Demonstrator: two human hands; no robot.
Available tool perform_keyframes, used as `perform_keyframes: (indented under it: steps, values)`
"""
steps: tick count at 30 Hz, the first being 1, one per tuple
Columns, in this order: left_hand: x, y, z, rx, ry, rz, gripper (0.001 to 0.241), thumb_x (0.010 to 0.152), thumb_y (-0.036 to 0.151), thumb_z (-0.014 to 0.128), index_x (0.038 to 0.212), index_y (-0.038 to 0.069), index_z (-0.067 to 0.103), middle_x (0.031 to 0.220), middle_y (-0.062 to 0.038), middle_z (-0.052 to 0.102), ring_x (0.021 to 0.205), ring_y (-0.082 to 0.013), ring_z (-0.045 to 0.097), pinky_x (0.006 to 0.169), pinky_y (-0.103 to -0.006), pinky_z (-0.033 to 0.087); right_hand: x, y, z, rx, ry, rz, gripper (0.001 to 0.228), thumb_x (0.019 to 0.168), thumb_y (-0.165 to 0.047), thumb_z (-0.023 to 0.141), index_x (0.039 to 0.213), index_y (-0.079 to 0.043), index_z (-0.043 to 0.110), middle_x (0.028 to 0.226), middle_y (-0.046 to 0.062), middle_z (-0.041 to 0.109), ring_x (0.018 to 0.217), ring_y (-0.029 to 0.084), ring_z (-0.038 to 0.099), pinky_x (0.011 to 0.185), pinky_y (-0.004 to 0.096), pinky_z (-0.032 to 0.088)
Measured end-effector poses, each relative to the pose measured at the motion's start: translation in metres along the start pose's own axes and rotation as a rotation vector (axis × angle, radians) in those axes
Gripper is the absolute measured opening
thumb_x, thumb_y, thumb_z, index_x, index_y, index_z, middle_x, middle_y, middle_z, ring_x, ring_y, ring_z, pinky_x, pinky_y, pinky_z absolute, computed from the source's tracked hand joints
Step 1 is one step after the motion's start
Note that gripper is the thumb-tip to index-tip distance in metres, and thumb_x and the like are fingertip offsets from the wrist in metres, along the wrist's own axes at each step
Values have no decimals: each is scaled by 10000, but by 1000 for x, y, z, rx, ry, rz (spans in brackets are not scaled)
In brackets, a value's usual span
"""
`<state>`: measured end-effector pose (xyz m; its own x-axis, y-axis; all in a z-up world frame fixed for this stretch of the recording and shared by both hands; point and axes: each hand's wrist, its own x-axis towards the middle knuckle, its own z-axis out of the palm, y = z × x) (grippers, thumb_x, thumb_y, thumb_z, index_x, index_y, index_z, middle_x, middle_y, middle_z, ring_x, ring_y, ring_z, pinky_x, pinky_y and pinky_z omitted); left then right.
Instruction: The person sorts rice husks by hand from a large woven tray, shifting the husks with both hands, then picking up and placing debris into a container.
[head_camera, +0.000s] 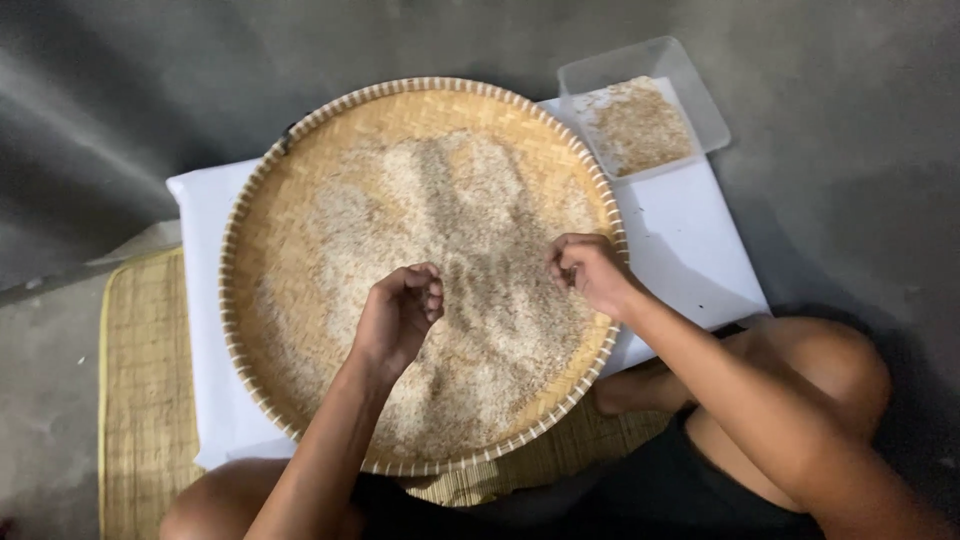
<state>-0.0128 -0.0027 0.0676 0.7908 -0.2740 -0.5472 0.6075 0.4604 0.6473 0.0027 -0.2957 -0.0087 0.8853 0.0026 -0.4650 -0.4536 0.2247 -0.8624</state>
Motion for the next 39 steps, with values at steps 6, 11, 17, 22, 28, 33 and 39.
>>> perform_keyframes:
  steps: [6, 11, 17, 22, 28, 33, 39]
  values:
    - [6, -10, -5, 75, -31, -19, 225, 847, 170, 571, 1052, 81, 602, 752, -15, 511, 668, -124, 459, 606, -258, 361, -56, -34, 24, -1080, -124, -97, 163, 826, -135, 700, 913, -106, 836, 719, 162, 744, 596, 294, 679, 532, 398, 485]
    - [11, -9, -11, 80, -12, -8, 218, 843, 174, 583, 1041, 86, 599, 734, -11, 504, 658, -116, 471, 601, -244, 374, -53, -35, 25, -1069, -138, -81, 139, 863, -224, 746, 939, -130, 815, 632, 90, 666, 594, 241, 619, 545, 336, 479]
    - [10, -6, -11, 49, -9, -13, 222, 836, 164, 575, 1042, 86, 602, 729, -10, 514, 653, -117, 477, 596, -243, 376, -11, -8, -2, -183, -36, 9, 98, 804, -162, 659, 824, -66, 660, 602, 5, 423, 516, 133, 428, 476, 263, 361]
    - [9, -4, -13, 45, -7, -7, 245, 835, 165, 567, 1063, 81, 603, 736, -12, 525, 654, -118, 486, 590, -243, 373, -9, -14, -2, -143, 31, 21, 152, 712, -96, 577, 782, -28, 694, 598, 93, 515, 517, 168, 480, 469, 281, 370]
    - [5, -2, -13, 50, 2, 13, 242, 848, 146, 560, 1071, 60, 597, 729, -14, 514, 646, -118, 483, 591, -248, 373, -50, -41, 32, -983, -53, -150, 155, 848, -145, 698, 926, -119, 830, 767, 146, 761, 597, 235, 706, 518, 333, 516]
    - [-7, 5, -6, 107, 34, 41, 231, 860, 136, 539, 1066, 51, 600, 737, -19, 482, 648, -131, 441, 617, -284, 352, 8, 14, 11, -757, 69, -149, 98, 729, -240, 719, 773, -156, 747, 648, 54, 682, 617, 223, 657, 564, 368, 505]
    - [-6, 8, -7, 41, 18, 45, 236, 856, 127, 556, 1068, 40, 613, 735, -26, 500, 652, -136, 472, 607, -272, 365, 39, 1, -12, 231, 57, 84, 138, 695, -179, 588, 818, -121, 611, 662, 51, 564, 570, 179, 534, 479, 284, 427]
